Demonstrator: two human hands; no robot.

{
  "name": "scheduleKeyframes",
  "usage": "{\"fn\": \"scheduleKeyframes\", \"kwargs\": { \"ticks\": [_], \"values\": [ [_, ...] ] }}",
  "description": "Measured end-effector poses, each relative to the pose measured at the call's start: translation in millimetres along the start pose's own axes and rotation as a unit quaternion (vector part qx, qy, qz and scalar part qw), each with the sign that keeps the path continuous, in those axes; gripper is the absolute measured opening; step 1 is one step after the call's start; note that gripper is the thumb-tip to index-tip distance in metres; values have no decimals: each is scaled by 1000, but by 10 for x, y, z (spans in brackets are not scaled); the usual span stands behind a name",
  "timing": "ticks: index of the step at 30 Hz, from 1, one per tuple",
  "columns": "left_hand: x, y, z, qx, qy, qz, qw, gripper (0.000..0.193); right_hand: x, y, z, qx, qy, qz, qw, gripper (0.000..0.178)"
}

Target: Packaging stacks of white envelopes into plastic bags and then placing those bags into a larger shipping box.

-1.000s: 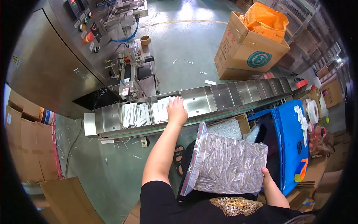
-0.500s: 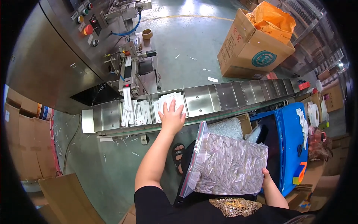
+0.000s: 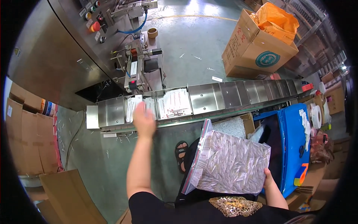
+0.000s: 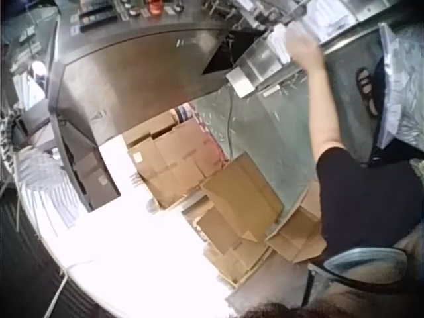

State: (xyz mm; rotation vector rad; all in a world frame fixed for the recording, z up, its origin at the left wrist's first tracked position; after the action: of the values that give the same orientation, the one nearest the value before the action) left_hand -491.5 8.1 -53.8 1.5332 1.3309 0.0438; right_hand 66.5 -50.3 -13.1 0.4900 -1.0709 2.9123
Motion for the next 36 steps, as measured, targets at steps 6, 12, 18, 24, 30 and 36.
{"fn": "scheduleKeyframes", "kwargs": {
  "ticks": [6,12,18,24,30,36],
  "values": [
    [-460,-1320,-245,-348,-27,262,900,70,-35,9,-84,-7,-20,-3,1000,97],
    [-151,-1072,-419,-395,-67,195,895,84,14,-14,-15,-11,-8,13,1000,98],
    [-59,-1056,-309,-477,-62,273,833,89,-7,-1,24,-20,7,6,1000,98],
    [-32,-872,-325,-510,-173,313,782,114,-13,-24,3,-8,-3,-29,1000,98],
    [-361,-779,-136,-249,-57,55,965,60,10,-23,2,-16,-6,-3,1000,97],
    [-53,-228,94,15,-124,-179,976,33,-86,-7,-50,-24,-3,21,999,96]
  ]
}}
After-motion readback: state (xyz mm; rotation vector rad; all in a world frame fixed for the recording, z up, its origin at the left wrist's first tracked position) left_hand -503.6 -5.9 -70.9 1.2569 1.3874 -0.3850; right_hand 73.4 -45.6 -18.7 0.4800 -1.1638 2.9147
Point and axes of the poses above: each hand's wrist, its own z-axis away from the middle knuckle, its own x-axis out of the palm, y = z × x, the point moved 4 cm from there along -z, towards the middle knuckle, and after that the axes turned 3 degrees about x, right-handed, at the moved point
